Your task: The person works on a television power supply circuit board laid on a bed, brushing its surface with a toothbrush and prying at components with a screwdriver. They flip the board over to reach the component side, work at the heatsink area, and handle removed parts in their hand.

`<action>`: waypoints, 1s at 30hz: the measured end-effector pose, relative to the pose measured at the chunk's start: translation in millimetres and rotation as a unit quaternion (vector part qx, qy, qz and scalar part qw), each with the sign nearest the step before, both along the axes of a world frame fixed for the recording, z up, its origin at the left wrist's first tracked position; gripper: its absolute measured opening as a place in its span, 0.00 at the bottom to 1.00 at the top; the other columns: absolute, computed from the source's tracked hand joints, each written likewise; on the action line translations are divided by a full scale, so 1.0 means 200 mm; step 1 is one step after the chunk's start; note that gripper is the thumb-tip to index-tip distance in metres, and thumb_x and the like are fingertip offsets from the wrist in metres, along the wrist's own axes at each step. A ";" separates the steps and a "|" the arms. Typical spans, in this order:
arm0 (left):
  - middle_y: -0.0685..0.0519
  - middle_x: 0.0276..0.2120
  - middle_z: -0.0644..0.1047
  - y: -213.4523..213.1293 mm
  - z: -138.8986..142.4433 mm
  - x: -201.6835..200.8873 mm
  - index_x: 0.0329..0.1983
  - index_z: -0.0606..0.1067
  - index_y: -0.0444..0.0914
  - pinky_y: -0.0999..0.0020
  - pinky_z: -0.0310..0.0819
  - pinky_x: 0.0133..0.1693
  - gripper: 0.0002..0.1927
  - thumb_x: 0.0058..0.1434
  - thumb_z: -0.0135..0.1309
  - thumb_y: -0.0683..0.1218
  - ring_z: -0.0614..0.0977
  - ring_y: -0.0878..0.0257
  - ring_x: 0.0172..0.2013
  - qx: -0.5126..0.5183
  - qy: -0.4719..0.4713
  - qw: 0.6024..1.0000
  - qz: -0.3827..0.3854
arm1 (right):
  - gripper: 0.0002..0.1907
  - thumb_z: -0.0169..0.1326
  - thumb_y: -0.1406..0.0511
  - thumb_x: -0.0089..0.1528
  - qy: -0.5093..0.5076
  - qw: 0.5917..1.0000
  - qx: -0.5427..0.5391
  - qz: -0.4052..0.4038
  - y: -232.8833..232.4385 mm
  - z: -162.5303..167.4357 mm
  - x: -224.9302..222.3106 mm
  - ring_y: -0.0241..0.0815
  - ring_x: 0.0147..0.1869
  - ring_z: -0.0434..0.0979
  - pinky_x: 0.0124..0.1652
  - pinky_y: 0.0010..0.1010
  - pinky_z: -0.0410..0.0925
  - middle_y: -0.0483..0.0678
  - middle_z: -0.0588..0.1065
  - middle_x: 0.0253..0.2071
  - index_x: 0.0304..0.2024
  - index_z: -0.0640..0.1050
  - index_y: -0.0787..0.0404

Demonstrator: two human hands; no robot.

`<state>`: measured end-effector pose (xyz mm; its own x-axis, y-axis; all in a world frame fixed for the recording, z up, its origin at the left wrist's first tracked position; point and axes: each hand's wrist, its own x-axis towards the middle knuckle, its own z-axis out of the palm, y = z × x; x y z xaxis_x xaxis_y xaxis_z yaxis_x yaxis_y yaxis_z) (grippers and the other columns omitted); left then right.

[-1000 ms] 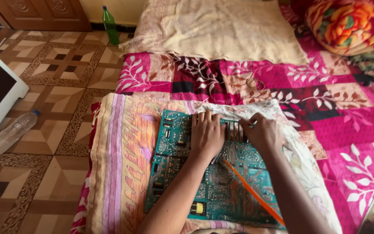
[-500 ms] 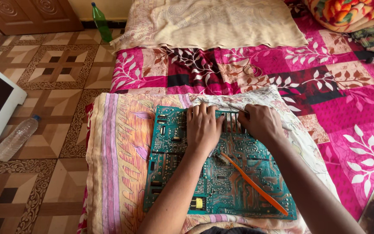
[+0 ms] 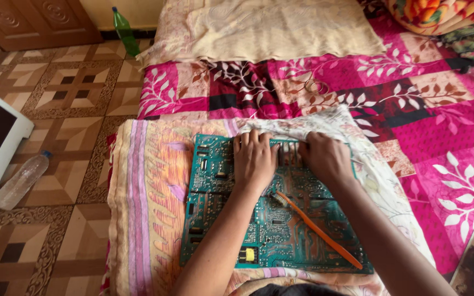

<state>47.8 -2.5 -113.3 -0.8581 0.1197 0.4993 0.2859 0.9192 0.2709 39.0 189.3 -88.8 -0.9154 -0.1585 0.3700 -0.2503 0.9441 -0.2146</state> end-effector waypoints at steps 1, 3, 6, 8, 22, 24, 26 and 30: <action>0.45 0.45 0.76 0.00 0.00 -0.01 0.47 0.76 0.37 0.50 0.61 0.60 0.18 0.68 0.50 0.55 0.75 0.53 0.50 0.005 -0.012 1.000 -0.004 | 0.19 0.54 0.54 0.65 -0.007 1.000 0.020 0.000 -0.01 0.02 -0.02 0.56 0.28 0.80 0.32 0.47 0.71 0.56 0.79 0.29 0.31 0.80 0.62; 0.45 0.45 0.76 0.00 -0.01 -0.01 0.49 0.77 0.36 0.50 0.61 0.61 0.19 0.69 0.50 0.56 0.74 0.53 0.49 0.006 -0.021 1.000 -0.005 | 0.23 0.52 0.49 0.66 -0.041 0.997 0.058 -0.013 -0.04 0.05 -0.05 0.57 0.29 0.81 0.32 0.47 0.72 0.57 0.79 0.27 0.29 0.81 0.61; 0.45 0.46 0.76 0.00 -0.01 -0.01 0.49 0.77 0.37 0.50 0.60 0.61 0.18 0.69 0.50 0.55 0.74 0.52 0.50 0.002 -0.005 1.000 -0.002 | 0.31 0.52 0.41 0.63 -0.087 0.991 0.098 -0.039 -0.05 0.09 -0.08 0.57 0.29 0.81 0.32 0.47 0.72 0.58 0.79 0.24 0.27 0.83 0.60; 0.45 0.47 0.76 0.00 0.00 -0.01 0.49 0.77 0.38 0.49 0.60 0.61 0.17 0.69 0.50 0.55 0.74 0.53 0.50 0.012 0.001 1.000 -0.003 | 0.35 0.51 0.37 0.61 -0.088 0.990 0.107 -0.037 -0.05 0.12 -0.08 0.57 0.30 0.81 0.32 0.47 0.73 0.58 0.79 0.24 0.26 0.83 0.60; 0.46 0.45 0.75 -0.01 0.01 0.01 0.50 0.77 0.37 0.50 0.59 0.61 0.18 0.67 0.53 0.54 0.74 0.51 0.50 0.026 -0.008 1.000 -0.013 | 0.22 0.55 0.48 0.63 -0.143 0.990 -0.004 -0.001 0.06 -0.01 -0.15 0.53 0.26 0.79 0.31 0.46 0.70 0.54 0.77 0.21 0.29 0.83 0.58; 0.46 0.45 0.75 -0.01 0.00 0.02 0.50 0.77 0.37 0.50 0.60 0.61 0.17 0.67 0.53 0.54 0.74 0.51 0.50 0.020 -0.010 1.000 -0.011 | 0.20 0.57 0.50 0.62 -0.106 0.994 -0.032 0.004 0.05 -0.04 -0.12 0.52 0.23 0.78 0.29 0.44 0.70 0.53 0.77 0.20 0.28 0.82 0.59; 0.47 0.44 0.75 -0.01 0.00 0.02 0.50 0.77 0.37 0.51 0.60 0.62 0.17 0.68 0.53 0.54 0.74 0.52 0.50 0.010 -0.006 1.000 -0.010 | 0.19 0.58 0.51 0.61 -0.063 0.996 -0.066 0.001 0.05 -0.06 -0.10 0.50 0.20 0.77 0.27 0.42 0.70 0.52 0.76 0.19 0.28 0.82 0.59; 0.46 0.48 0.75 -0.02 0.01 -0.02 0.55 0.74 0.39 0.50 0.58 0.62 0.20 0.69 0.50 0.57 0.74 0.51 0.52 0.038 -0.059 0.997 -0.014 | 0.20 0.54 0.51 0.66 -0.076 0.991 -0.099 -0.041 0.08 -0.06 -0.10 0.47 0.19 0.75 0.26 0.41 0.68 0.52 0.76 0.18 0.31 0.83 0.58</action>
